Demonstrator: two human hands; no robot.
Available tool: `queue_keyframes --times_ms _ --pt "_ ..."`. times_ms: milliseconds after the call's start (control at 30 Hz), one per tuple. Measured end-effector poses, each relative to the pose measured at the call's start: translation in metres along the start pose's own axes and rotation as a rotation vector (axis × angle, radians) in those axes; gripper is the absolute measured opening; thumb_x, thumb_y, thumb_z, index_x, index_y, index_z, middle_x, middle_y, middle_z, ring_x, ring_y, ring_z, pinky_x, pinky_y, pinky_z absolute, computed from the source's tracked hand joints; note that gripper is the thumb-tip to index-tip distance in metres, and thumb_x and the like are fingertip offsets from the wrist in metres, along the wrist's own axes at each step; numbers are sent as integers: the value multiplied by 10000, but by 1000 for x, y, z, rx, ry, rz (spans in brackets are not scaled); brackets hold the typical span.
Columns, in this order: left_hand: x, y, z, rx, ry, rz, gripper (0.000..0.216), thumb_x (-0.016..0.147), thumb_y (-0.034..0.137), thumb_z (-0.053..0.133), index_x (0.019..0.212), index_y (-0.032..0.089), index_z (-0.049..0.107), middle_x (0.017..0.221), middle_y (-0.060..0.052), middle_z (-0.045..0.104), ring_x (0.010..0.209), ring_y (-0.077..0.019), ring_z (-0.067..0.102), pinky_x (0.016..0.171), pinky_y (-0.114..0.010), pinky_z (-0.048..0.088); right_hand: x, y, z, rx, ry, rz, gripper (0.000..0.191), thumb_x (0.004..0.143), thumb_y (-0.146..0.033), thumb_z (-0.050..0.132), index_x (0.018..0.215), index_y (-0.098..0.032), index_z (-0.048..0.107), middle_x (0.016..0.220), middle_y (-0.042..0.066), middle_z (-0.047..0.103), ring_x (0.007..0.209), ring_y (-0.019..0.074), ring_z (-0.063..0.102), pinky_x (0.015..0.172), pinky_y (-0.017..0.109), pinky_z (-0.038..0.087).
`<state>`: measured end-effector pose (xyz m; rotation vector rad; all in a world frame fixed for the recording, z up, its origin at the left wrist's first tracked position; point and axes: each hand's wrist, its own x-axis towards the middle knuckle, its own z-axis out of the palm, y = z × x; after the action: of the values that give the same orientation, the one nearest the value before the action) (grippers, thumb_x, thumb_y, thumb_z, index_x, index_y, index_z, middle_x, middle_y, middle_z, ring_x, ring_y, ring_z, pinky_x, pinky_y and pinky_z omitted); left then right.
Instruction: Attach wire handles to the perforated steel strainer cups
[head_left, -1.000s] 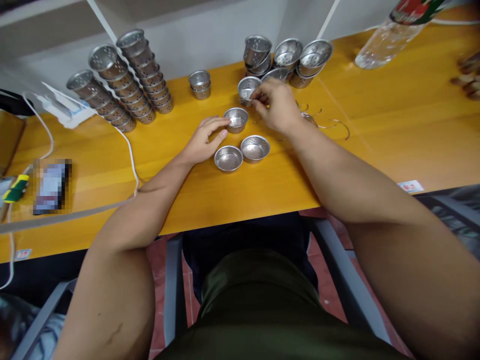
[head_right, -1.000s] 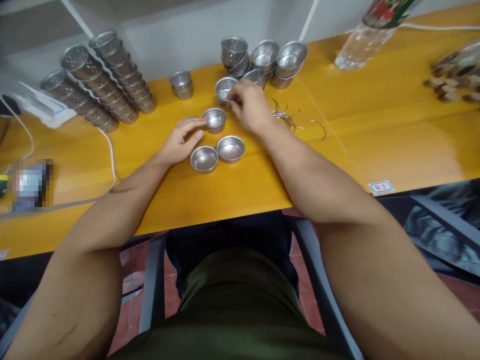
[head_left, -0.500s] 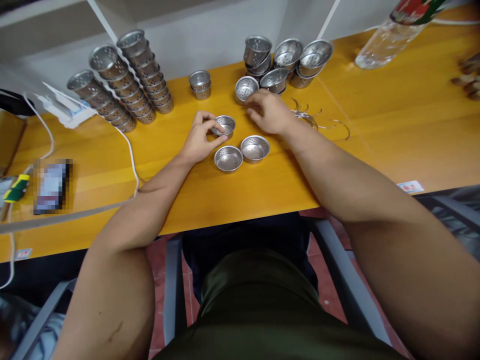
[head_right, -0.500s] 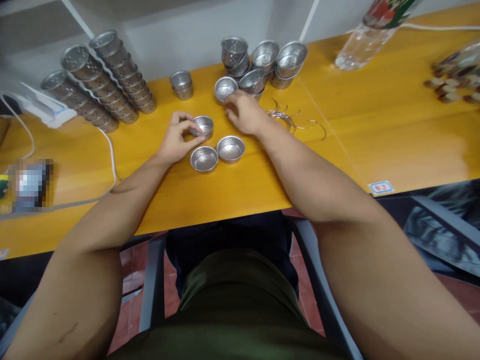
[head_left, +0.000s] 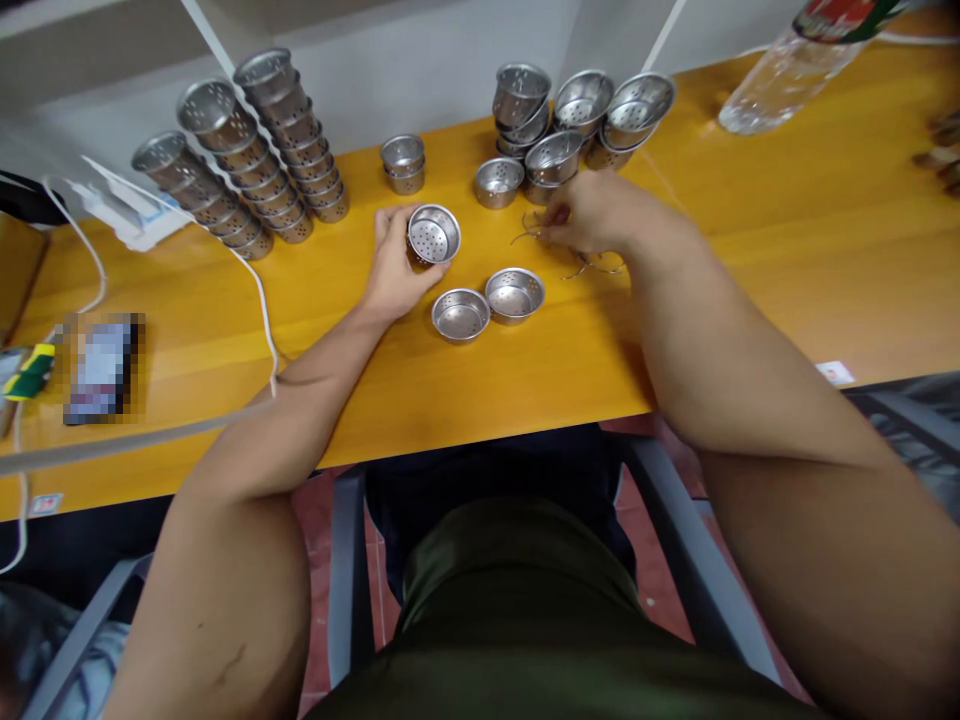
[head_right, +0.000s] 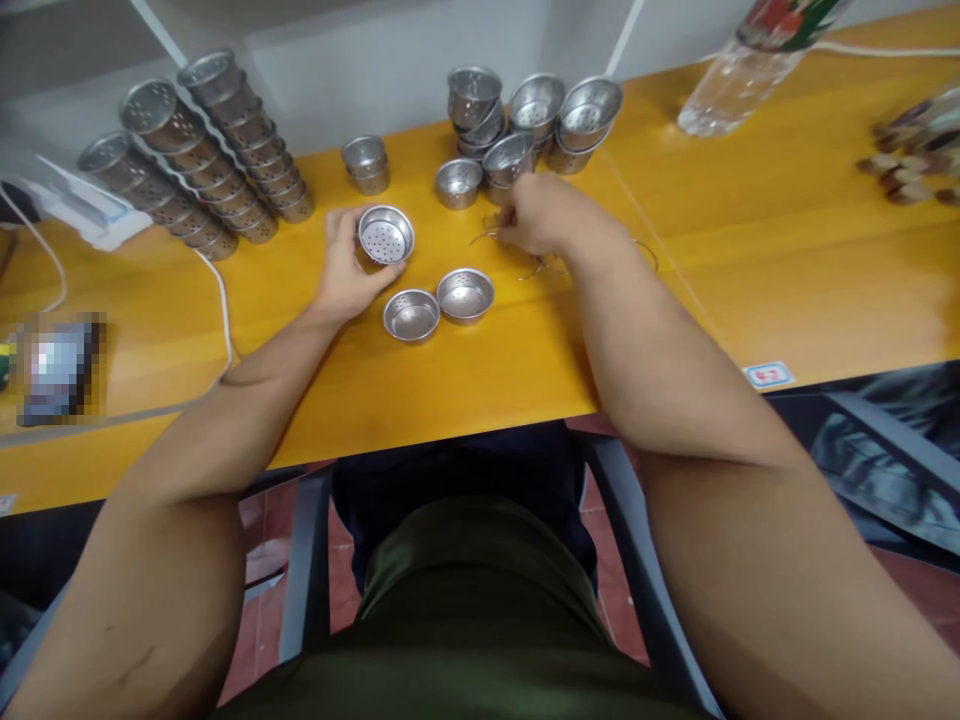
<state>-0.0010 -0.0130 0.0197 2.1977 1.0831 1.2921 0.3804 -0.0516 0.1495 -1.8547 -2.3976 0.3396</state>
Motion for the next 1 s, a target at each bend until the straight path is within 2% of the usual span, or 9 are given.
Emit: queue_keyframes --times_ms 67,100,200,267,367,500,633,800,1000 --pt "0 3 0 11 7 16 1015 914 721 1172 1698 323 665 1736 -178 683 1799 -500 608 1657 -734 394 14 13 15 -5 2 -1 17 1129 -151 944 1129 -134 942 1176 236 951 973 314 802 943 467 620" --pt "0 3 0 10 3 20 1014 917 726 1167 1700 327 662 1743 -179 684 1801 -502 605 1653 -736 400 24 22 25 9 10 -10 83 1123 -182 970 1060 -174 916 1110 194 938 971 312 800 976 479 641" --pt "-1 2 0 -2 -25 43 1039 914 763 1153 1711 323 652 1762 -189 674 1807 -504 599 1655 -735 391 54 54 57 210 164 -191 653 1057 -643 1142 717 -319 688 627 19 601 820 262 634 1141 565 667" --pt "0 0 0 -14 -37 59 1058 916 789 1141 1721 318 643 1771 -194 669 1809 -502 597 1662 -731 379 66 71 70 241 158 -297 790 1007 -877 1104 679 -335 631 589 13 513 819 256 598 1163 572 663" --pt "1 -2 0 -35 -29 68 1062 931 817 1121 1732 320 632 1782 -195 671 1811 -500 603 1663 -731 375 63 78 68 297 182 -350 746 982 -915 1084 770 -326 679 674 37 587 910 284 654 1141 556 663" --pt "2 2 2 -37 -11 58 1059 945 876 1087 1733 343 622 1790 -179 704 1788 -488 648 1632 -722 438 37 52 48 610 273 -439 585 989 -853 1087 1110 -337 839 949 73 812 987 312 707 1104 605 670" --pt "0 12 5 -73 -34 43 1038 965 930 1039 1720 337 644 1779 -174 743 1747 -466 701 1565 -691 539 23 11 43 869 259 -458 849 939 -1029 996 1419 -339 878 1020 97 852 1093 372 785 1097 693 645" --pt "-4 25 6 -136 -83 15 1004 977 882 1063 1710 318 673 1754 -178 766 1769 -476 701 1540 -697 577 18 -21 49 899 275 -436 1010 955 -1227 745 1462 -370 918 926 94 825 1115 403 791 1061 728 658" --pt "-3 31 9 -214 -128 -34 1096 957 925 1069 1774 365 598 1838 -172 715 1807 -465 703 1537 -694 603 3 -50 50 782 431 -421 905 1030 -1198 699 1237 -347 925 1081 142 902 975 379 788 963 686 708"
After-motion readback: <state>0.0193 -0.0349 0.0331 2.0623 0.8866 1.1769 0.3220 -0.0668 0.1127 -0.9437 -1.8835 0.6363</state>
